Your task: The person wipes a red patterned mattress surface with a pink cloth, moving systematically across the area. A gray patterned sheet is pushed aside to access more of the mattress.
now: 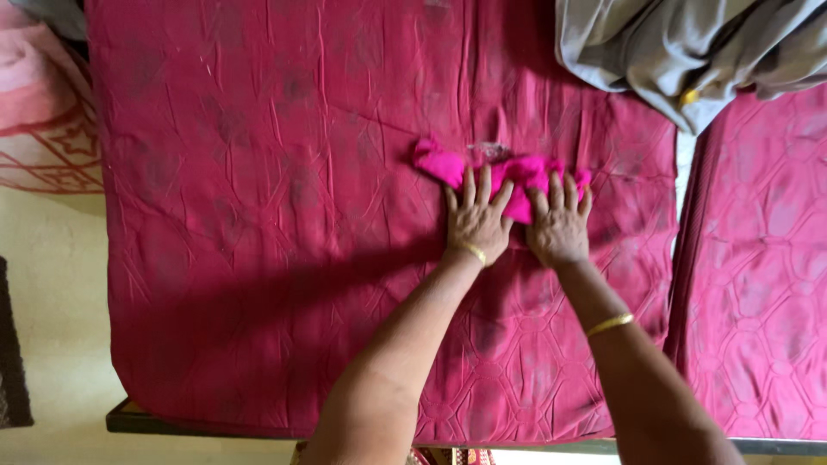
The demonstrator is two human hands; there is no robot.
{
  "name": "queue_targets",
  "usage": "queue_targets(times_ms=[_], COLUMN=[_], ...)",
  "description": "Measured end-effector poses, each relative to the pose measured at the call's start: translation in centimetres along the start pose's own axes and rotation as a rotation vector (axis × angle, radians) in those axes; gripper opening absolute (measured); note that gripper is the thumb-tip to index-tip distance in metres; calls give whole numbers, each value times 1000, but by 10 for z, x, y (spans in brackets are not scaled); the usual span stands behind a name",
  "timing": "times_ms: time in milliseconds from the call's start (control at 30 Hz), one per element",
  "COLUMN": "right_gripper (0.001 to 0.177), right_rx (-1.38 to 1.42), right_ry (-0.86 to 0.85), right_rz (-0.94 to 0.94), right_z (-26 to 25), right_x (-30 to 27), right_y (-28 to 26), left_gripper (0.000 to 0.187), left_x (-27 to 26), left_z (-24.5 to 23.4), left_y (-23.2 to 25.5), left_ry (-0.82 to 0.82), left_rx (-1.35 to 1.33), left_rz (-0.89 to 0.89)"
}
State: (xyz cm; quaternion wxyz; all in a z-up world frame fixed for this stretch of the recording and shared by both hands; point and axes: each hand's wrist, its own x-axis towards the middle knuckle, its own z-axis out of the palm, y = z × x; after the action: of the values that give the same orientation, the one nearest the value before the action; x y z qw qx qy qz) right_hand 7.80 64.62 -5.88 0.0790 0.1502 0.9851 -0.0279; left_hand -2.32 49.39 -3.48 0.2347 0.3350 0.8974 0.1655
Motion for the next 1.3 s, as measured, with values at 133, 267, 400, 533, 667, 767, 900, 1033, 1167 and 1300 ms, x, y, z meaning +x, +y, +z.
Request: queue_targets(times_ms=[133, 267, 400, 533, 667, 767, 900, 1033, 1167, 1300], right_gripper=[60, 56, 58, 56, 62, 61, 53, 65, 70, 68], right_rx=[51, 62, 181, 154, 212, 220, 59, -73, 38, 24], right_ry=[12, 52, 87, 60, -23, -128, 0, 45, 4, 9], right_rz=[22, 34, 56, 6, -122, -149, -150, -124, -75, -24], right_z=[-5, -5, -6, -17, -38, -51, -54, -43, -27, -20], right_x=[-35, -73, -103, -130, -134, -117, -54, -15, -40, -87], right_y=[-13, -26, -38, -43, -28, 10, 70, 109, 121, 123], left_gripper=[67, 67, 67, 64, 44, 46, 55, 66, 71, 70], left_x=[-31, -61, -90, -123, -142, -127, -41, 18, 3, -33], left_z=[7, 16, 28, 36, 27, 20, 15, 23, 44, 62], left_y=[5, 7, 8, 11, 15, 25, 46, 79, 107, 125], left_ry=[-45, -76, -93, -71, -209, -94, 240, 139, 33, -4], left_rx=[-11, -20, -30, -30, -32, -119, -55, -52, -10, -10], left_rz=[13, 43, 78, 138, 181, 212, 234, 10, -34, 5])
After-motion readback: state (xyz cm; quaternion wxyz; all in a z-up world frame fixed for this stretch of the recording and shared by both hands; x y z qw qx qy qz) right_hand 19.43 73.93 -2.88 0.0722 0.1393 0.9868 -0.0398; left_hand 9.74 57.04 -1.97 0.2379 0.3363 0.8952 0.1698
